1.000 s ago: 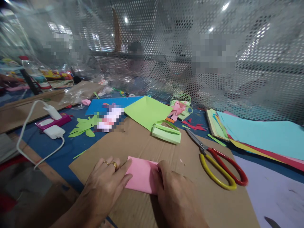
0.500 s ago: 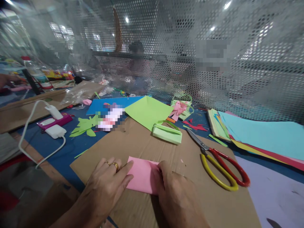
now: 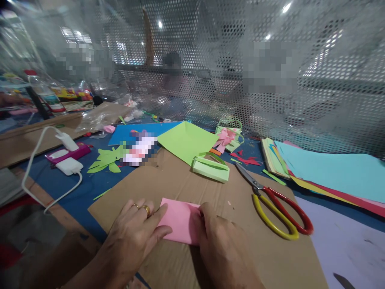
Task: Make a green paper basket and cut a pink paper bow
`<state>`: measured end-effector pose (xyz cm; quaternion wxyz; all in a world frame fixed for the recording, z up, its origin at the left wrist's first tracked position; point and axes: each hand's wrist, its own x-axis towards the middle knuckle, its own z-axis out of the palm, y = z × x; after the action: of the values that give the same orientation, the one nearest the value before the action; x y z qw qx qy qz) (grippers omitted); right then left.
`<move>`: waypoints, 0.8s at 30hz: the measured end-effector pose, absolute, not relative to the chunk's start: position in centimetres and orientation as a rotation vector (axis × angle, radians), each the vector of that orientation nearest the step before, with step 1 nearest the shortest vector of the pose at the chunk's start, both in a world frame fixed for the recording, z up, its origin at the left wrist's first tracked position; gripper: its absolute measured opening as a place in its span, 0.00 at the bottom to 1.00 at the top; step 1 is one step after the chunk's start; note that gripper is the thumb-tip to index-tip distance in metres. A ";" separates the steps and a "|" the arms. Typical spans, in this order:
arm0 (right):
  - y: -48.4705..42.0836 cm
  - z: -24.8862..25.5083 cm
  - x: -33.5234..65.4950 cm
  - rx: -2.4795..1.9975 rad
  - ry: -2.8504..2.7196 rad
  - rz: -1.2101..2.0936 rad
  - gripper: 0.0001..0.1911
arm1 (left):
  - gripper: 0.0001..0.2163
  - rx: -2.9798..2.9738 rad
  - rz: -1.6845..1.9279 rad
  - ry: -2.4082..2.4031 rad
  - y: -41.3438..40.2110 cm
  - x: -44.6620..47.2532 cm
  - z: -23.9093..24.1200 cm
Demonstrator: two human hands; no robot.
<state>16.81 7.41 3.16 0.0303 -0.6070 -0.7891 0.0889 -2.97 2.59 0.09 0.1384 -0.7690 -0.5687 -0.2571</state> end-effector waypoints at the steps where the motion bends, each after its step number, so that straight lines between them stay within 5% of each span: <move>1: 7.4 3.2 16.8 -1.878 -2.429 0.277 0.14 | 0.14 -2.227 -0.736 -1.646 2.6 -3.0 0.1; 15: 7.2 3.8 16.3 -1.932 -2.422 0.185 0.13 | 0.14 -2.305 -0.777 -1.585 2.9 -2.8 0.3; 24: 7.3 3.1 18.2 -1.617 -2.354 -0.199 0.13 | 0.12 -2.341 -0.706 -1.540 3.3 -2.9 0.3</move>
<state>18.23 7.33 3.08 0.1387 -0.5594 -0.8143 -0.0689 -2.92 3.26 0.27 0.1257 -0.8037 -0.5286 -0.2426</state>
